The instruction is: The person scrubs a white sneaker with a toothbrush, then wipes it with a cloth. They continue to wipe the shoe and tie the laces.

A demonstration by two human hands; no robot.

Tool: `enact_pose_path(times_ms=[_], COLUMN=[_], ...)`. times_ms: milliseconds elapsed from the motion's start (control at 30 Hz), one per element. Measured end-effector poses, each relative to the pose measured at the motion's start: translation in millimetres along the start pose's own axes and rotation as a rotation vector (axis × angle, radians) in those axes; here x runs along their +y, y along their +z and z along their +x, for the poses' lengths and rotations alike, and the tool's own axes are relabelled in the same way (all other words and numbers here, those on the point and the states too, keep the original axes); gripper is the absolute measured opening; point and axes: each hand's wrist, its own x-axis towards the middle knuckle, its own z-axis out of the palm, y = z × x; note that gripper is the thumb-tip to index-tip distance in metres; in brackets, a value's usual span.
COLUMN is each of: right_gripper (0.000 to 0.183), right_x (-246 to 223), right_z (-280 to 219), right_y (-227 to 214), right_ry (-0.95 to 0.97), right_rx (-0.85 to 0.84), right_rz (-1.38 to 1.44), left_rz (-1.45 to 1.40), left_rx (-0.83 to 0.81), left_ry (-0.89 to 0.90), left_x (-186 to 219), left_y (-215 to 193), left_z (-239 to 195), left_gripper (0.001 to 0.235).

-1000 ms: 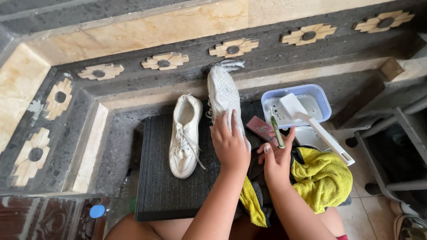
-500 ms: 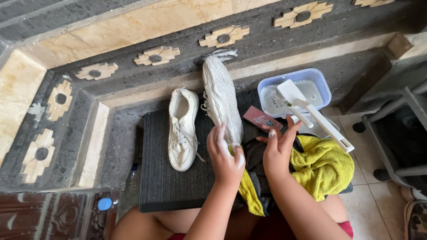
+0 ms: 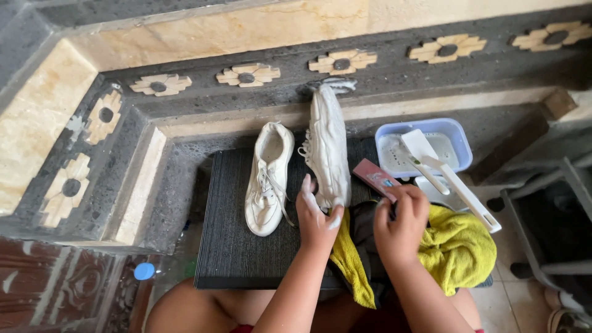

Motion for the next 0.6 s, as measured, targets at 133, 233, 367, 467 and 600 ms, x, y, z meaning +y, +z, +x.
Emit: enact_pose_path(times_ms=[133,233,367,467,600], right_gripper=[0.029,0.034,0.033,0.039,0.044], right_x=[33.7,39.7,37.5,46.0,58.6], right_z=[10.3,22.3,31.7,33.8,34.5], right_y=[-13.0,-28.3,-41.3,-48.6,-60.2], right_ry=[-0.182,-0.13,0.169,0.275,0.247], right_rx=[0.007,0.005,-0.272,-0.362,-0.329], right_rz=[-0.324,-0.615,-0.697,-0.744,-0.788], left_rz=[-0.036,-0.1,-0.057,-0.024,0.018], left_rx=[-0.011,-0.043,0.045,0.042,-0.006], left_ry=[-0.003,-0.023,0.219,0.286,0.315], left_x=[-7.0,5.8,21.1,29.0,29.9], left_y=[0.9,-2.4,-6.6,-15.9,-21.4], left_z=[-1.9,3.1,4.8,7.2,8.7], left_gripper=[0.088,0.089,0.056,0.05,0.045])
